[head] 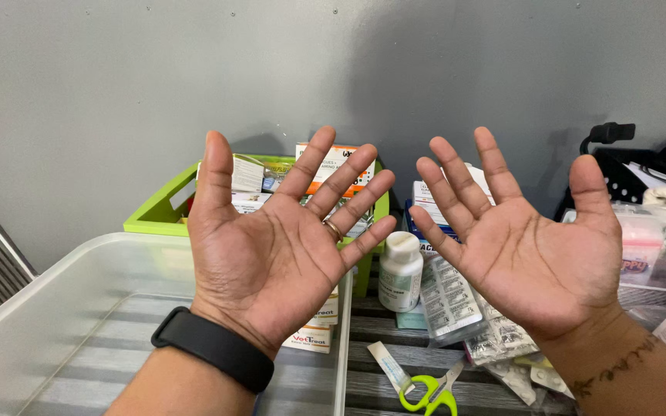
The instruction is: The person opens several medicine boxes, removes blister packs, and places them into a clear plastic bin. They also use scissors to cut open a foil packet and return the contents to a box. The person handles multiple boxes and blister packs, organizing them into the bin.
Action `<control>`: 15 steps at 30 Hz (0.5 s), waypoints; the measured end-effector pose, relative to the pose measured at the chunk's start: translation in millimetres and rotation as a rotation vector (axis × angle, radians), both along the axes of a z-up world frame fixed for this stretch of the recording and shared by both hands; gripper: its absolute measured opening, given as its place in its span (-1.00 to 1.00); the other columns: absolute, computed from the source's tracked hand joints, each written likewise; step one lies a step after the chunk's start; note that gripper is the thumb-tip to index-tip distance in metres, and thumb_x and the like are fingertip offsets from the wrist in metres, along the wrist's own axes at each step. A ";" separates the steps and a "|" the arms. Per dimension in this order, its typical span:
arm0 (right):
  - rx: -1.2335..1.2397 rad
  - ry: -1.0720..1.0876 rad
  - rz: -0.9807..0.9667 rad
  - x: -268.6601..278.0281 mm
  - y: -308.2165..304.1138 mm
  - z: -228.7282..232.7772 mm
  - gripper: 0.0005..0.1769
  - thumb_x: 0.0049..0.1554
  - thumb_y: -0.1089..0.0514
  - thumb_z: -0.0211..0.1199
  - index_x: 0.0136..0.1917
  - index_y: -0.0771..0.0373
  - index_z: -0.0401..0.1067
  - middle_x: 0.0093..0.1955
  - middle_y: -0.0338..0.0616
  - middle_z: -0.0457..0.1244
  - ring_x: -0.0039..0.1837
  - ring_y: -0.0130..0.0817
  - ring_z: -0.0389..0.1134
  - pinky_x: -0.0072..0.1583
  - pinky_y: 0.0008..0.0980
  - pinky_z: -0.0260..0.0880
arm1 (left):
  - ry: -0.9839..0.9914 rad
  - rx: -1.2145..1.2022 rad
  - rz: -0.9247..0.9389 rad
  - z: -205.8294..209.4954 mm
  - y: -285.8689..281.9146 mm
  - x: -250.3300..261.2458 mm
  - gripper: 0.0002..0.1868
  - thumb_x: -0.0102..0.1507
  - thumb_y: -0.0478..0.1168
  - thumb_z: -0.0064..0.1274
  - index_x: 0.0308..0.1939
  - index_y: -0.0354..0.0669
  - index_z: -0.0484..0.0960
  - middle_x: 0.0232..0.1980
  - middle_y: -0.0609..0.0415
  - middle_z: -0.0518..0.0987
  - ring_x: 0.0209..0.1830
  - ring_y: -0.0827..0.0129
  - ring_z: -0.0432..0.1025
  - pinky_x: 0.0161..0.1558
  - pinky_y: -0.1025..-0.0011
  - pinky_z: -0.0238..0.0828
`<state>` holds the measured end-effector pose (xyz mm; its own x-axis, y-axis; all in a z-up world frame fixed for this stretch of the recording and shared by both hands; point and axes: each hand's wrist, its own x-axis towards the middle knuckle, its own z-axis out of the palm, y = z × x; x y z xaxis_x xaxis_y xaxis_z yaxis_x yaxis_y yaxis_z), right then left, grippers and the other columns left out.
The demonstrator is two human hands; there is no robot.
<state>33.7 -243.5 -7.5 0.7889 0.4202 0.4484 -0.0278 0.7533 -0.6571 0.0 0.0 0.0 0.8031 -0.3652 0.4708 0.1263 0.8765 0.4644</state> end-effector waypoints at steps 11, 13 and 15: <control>0.295 0.135 0.374 1.5 -1.7 3.5 -0.13 0.20 -0.31 0.13 0.64 0.01 0.01 0.68 0.06 -0.05 0.68 -0.02 -0.11 0.61 0.24 -0.19 | 0.012 -0.129 -0.152 -0.6 1.9 2.5 0.03 0.27 0.50 -0.08 0.55 -0.17 0.19 0.48 -0.34 0.28 0.56 -0.20 0.08 0.47 -0.18 0.01; 0.425 0.183 0.542 1.9 -1.5 4.4 -0.17 0.24 -0.30 0.08 0.63 0.06 -0.01 0.66 0.15 -0.08 0.68 0.05 -0.11 0.60 0.28 -0.20 | 0.009 -0.124 -0.151 -0.1 1.6 3.5 0.04 0.27 0.50 -0.09 0.56 -0.17 0.18 0.48 -0.34 0.28 0.57 -0.20 0.08 0.47 -0.18 0.00; 0.427 0.179 0.543 1.9 -1.7 4.1 -0.17 0.24 -0.31 0.06 0.63 0.06 -0.01 0.66 0.15 -0.08 0.68 0.05 -0.11 0.60 0.28 -0.19 | 0.009 -0.115 -0.143 -0.6 1.1 3.6 0.04 0.27 0.50 -0.09 0.57 -0.17 0.18 0.48 -0.34 0.28 0.57 -0.19 0.07 0.48 -0.18 0.00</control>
